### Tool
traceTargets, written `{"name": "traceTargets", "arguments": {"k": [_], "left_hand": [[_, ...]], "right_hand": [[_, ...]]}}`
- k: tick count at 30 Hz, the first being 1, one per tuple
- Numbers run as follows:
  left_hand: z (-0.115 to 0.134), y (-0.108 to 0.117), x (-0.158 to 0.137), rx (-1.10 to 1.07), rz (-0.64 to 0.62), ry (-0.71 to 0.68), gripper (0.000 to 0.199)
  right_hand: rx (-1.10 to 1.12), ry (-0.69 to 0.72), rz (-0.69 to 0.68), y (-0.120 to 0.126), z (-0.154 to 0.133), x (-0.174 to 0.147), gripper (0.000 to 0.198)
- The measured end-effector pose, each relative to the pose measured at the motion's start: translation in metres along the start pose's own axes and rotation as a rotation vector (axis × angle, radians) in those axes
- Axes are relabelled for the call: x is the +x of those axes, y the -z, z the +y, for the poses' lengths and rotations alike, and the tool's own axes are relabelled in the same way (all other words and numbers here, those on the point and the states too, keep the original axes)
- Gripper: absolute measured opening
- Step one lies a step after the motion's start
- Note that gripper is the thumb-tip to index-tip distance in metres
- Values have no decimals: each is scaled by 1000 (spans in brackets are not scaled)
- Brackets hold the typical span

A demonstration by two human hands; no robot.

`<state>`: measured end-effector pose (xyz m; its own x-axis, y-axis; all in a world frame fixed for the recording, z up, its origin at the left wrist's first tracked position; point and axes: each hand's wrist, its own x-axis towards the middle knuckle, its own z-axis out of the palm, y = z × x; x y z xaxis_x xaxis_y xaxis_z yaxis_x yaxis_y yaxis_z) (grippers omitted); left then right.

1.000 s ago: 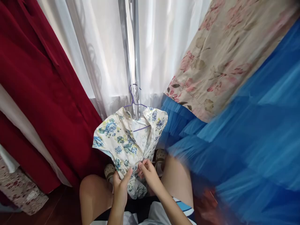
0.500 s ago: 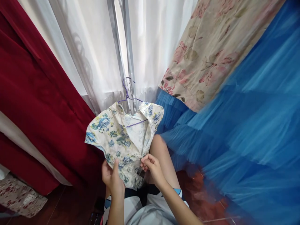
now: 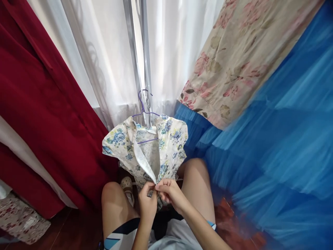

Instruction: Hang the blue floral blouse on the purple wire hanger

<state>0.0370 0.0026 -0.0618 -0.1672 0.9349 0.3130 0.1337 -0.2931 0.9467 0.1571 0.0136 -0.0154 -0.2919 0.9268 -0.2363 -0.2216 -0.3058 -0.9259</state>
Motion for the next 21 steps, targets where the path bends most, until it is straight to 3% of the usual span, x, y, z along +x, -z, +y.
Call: {"name": "traceTargets", "arguments": {"k": [3,8,11,13,16,19,21], "left_hand": [[6,7,5,217,-22,-121,9],[19,26,5,388,-125,-183,17],[18,36,4,473,-186,-204,21],[18,42,6,521,-238,-191,22],[35,49,22,446,-257,-206,19],[77,51,64,328,-105,-387,39],[115,51,103,324,25,-562,40]], "right_hand": [[44,56,5,0,-36,13,20],[102,455,40,-27,-147,55,20],[131,520,64,-46,-195,78,17],[138,533,63,-54,-205,85,16],[114,537,33,-57,-194,82,18],[65,579,59,-56,-177,72,17],[28,637,71,-55,-173,66,17]]}}
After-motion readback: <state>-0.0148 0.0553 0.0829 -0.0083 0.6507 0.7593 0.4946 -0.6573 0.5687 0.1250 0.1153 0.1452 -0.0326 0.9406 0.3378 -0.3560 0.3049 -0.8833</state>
